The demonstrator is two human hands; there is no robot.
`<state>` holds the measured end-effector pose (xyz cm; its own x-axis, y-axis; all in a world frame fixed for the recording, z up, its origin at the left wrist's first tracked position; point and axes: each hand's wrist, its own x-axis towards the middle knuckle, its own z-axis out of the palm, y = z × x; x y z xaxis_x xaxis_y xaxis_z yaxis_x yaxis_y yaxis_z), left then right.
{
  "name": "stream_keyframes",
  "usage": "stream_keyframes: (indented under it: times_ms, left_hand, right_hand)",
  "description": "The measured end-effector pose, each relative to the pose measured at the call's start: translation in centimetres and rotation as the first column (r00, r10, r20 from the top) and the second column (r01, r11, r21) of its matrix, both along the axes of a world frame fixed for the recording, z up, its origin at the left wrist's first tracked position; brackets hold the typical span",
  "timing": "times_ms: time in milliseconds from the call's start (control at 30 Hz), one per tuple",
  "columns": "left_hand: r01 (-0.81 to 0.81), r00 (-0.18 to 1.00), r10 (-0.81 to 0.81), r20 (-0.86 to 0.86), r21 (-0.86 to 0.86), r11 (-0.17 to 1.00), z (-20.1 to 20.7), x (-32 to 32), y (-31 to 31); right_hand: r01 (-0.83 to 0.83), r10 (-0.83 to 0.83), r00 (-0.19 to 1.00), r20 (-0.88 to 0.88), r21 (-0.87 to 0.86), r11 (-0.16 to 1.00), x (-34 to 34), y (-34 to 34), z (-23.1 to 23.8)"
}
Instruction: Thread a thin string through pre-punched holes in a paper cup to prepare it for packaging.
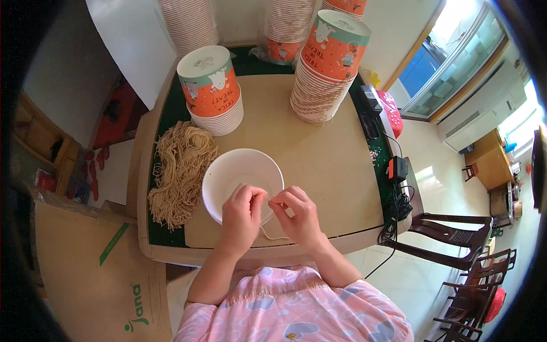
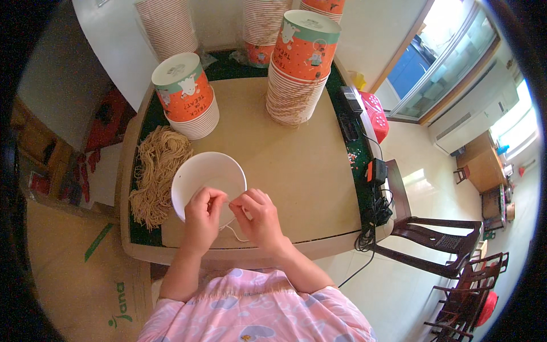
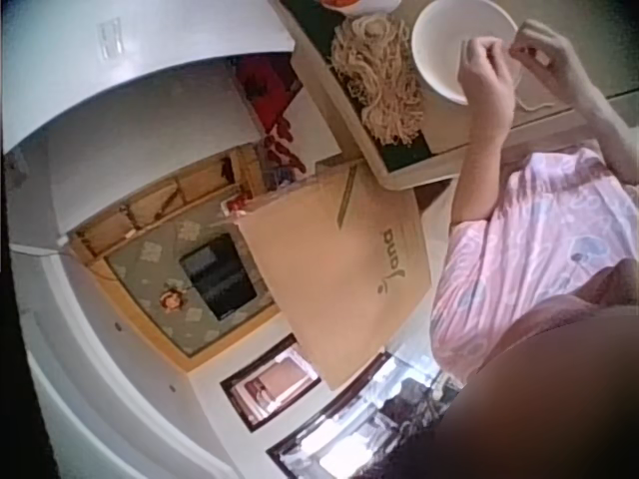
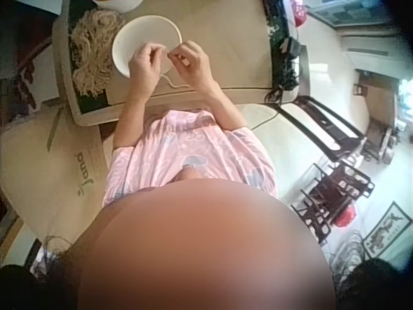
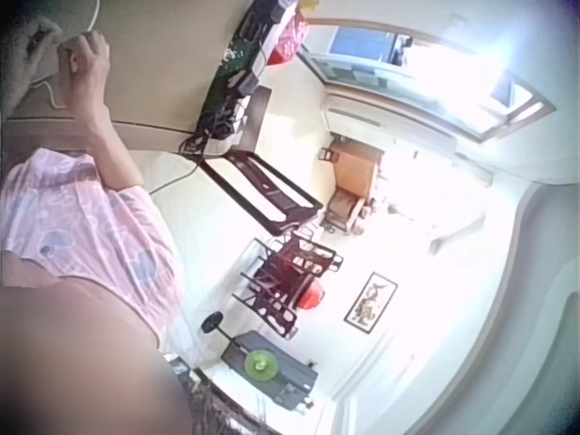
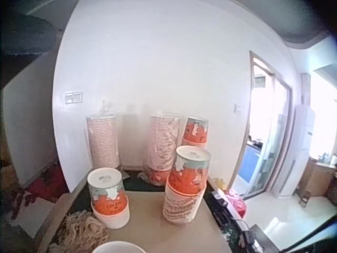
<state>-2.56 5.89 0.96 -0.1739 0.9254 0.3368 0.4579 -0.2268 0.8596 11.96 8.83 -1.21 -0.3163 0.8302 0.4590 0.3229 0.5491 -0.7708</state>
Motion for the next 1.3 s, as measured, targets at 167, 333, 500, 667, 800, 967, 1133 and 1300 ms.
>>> stream_keyframes:
  times_ms: [167, 333, 500, 667, 800, 967, 1133, 1300]
  left_hand:
    - [-0.054, 0.991, 0.065, -0.117, 0.092, 0.994, -0.1, 0.5, 0.1]
    - [0.026, 0.999, -0.025, 0.03, -0.052, 0.998, 0.4, 0.1, 0.1]
    - [0.049, 0.996, -0.042, 0.075, -0.081, 0.995, 1.0, 0.1, -0.1]
    - [0.2, 0.976, -0.179, 0.122, -0.183, 0.963, 0.4, -0.5, -0.2]
    - [0.264, 0.91, -0.166, 0.379, -0.223, 0.938, -0.1, -0.8, -0.2]
    - [0.491, 0.633, -0.115, 0.766, -0.282, 0.825, 0.9, -1.2, -0.1]
    - [0.53, 0.555, -0.084, 0.828, -0.274, 0.802, 0.8, -2.1, -0.1]
    - [0.523, 0.51, -0.072, 0.857, -0.243, 0.817, 0.7, -2.7, -0.1]
  right_hand:
    - [-0.015, 0.015, 1.0, -0.003, 0.063, 0.998, 0.0, 0.0, 0.2]
    - [0.02, -0.038, 0.993, -0.114, -0.149, 0.989, 0.0, -0.3, 1.4]
    - [0.003, -0.022, 0.993, -0.12, -0.156, 0.988, 0.4, 0.3, 1.4]
    - [-0.064, 0.024, 0.984, -0.174, -0.226, 0.972, 1.1, 0.9, 1.1]
    - [-0.149, 0.103, 0.97, -0.221, -0.202, 0.968, 1.3, 0.9, 0.4]
    - [-0.183, 0.15, 0.962, -0.227, -0.13, 0.975, 1.6, 0.9, -0.5]
    - [-0.089, 0.083, 0.985, -0.153, -0.034, 0.995, 1.8, 0.9, -1.2]
    - [-0.068, 0.061, 0.99, -0.128, -0.048, 0.997, 2.3, 1.3, -1.9]
